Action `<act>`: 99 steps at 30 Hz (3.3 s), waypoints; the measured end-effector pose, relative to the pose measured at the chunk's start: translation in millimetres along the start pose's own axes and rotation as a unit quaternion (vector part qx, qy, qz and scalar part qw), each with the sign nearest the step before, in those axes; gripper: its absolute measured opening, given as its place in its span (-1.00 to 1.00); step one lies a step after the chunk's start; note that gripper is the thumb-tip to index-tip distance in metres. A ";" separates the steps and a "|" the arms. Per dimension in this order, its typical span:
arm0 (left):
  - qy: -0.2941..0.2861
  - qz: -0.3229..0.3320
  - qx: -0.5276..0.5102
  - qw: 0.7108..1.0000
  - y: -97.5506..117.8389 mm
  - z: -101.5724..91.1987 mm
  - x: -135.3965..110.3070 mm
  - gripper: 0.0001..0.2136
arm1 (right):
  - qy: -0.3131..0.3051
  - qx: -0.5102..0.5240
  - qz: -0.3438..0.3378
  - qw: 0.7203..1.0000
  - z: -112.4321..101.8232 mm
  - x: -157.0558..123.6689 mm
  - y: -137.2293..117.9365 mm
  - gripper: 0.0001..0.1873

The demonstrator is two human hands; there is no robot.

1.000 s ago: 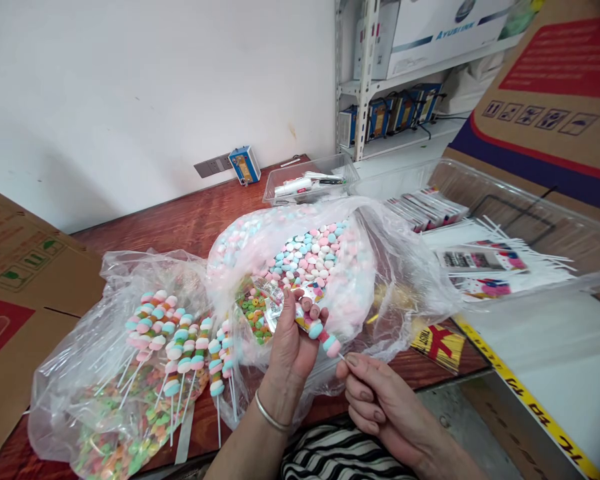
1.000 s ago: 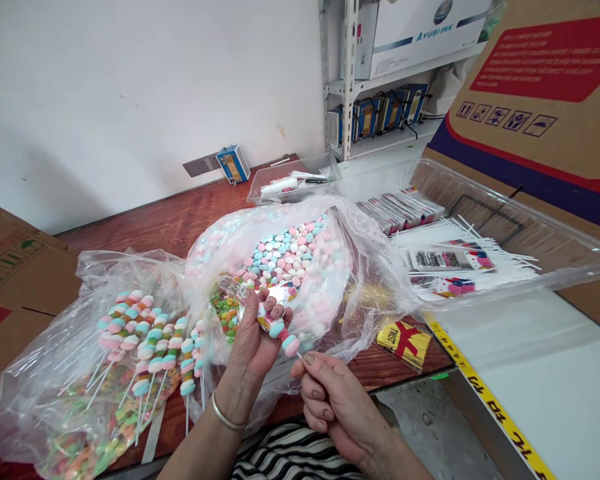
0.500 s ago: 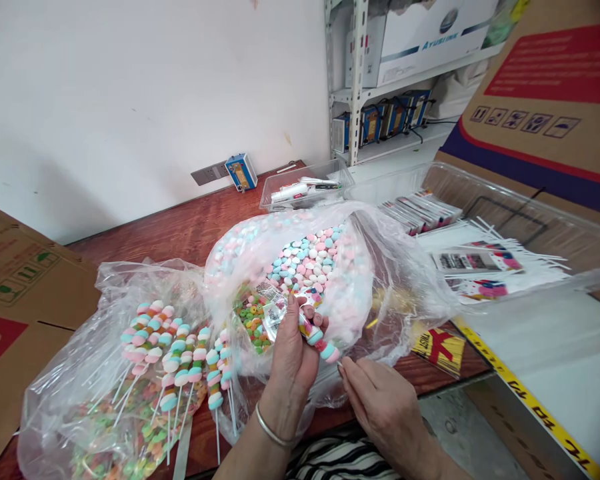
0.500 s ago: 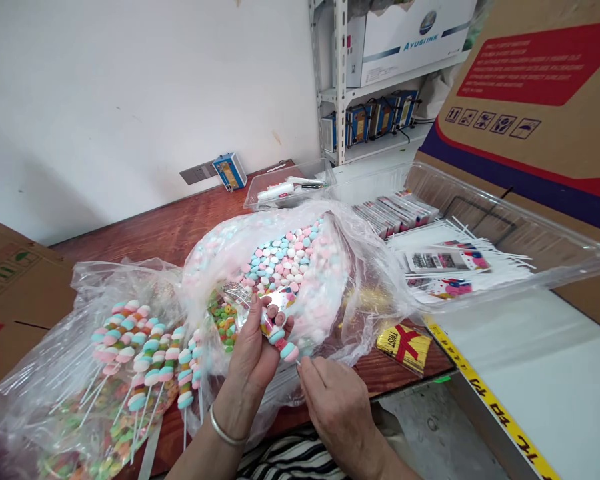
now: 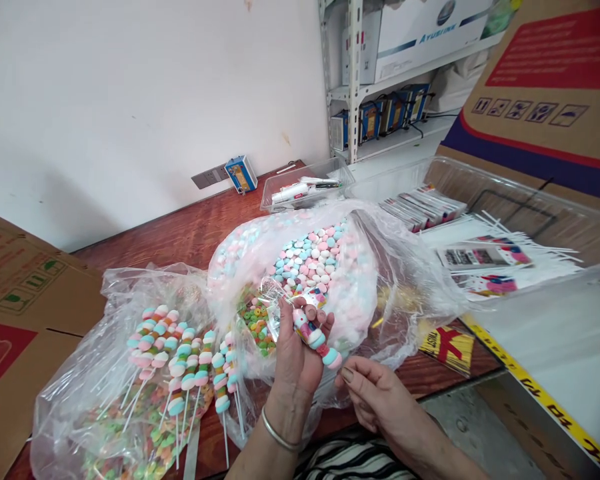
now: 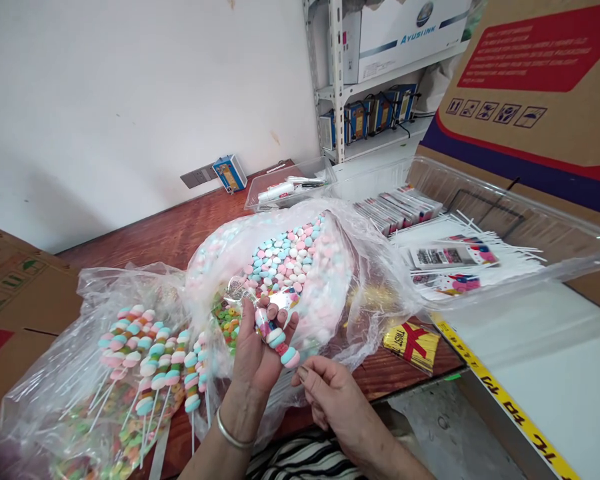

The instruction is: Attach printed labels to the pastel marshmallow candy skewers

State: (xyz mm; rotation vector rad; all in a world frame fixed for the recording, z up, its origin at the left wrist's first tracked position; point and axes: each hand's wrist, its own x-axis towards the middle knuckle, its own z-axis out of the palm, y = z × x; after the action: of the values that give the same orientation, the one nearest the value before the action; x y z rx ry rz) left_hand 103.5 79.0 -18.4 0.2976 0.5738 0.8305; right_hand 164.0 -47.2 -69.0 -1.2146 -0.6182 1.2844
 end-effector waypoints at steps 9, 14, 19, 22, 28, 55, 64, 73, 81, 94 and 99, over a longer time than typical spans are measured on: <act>0.093 0.057 0.034 0.993 -5.1 1.1 1.6 -0.73 | 0.155 -0.521 -0.373 0.752 -1.0 -1.5 5.4 -0.67; 0.045 0.036 0.021 0.998 -11.4 3.9 -1.8 -0.70 | 0.118 -0.396 -0.267 0.871 2.7 2.1 -1.5 -0.70; 0.022 -0.008 0.032 0.999 -6.4 -3.7 -4.9 -0.70 | 0.077 -0.233 -0.160 0.956 -2.9 6.2 -9.5 -0.66; -0.004 0.024 0.029 0.999 5.6 -11.0 -0.9 -0.78 | 0.069 -0.190 -0.133 0.970 -8.9 6.8 -7.6 -0.66; -0.060 0.043 -0.017 0.997 17.8 -15.2 11.5 -0.90 | 0.041 -0.167 -0.123 0.977 -9.8 8.1 -0.7 -0.66; 0.056 0.042 0.012 0.997 -6.4 -4.3 2.8 -0.75 | 0.070 -0.382 -0.172 0.905 -3.5 -2.5 -6.0 -0.70; 0.015 0.019 0.029 0.999 -16.0 -4.5 -3.1 -0.69 | 0.100 -0.372 -0.196 0.902 2.5 8.9 -7.4 -0.71; 0.038 0.045 0.025 0.998 6.2 -3.4 12.6 -0.81 | 0.076 -0.410 -0.200 0.887 -3.1 1.2 -3.7 -0.70; 0.019 0.011 0.030 0.999 -17.1 -1.4 3.2 -0.79 | 0.098 -0.411 -0.205 0.883 -0.8 6.0 -6.4 -0.69; 0.046 0.065 0.003 0.997 7.2 -1.8 18.3 -0.87 | 0.166 -0.629 -0.381 0.657 -5.6 4.1 1.4 -0.75; 0.051 0.061 0.015 0.997 -8.2 0.6 13.2 -0.83 | 0.155 -0.592 -0.384 0.691 -1.6 8.4 3.2 -0.70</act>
State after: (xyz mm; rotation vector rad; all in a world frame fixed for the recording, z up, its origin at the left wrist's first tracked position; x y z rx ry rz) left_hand 115.9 83.8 -26.5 0.3212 0.6681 0.9601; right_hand 166.3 -40.4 -74.6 -1.7988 -1.6027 -0.2180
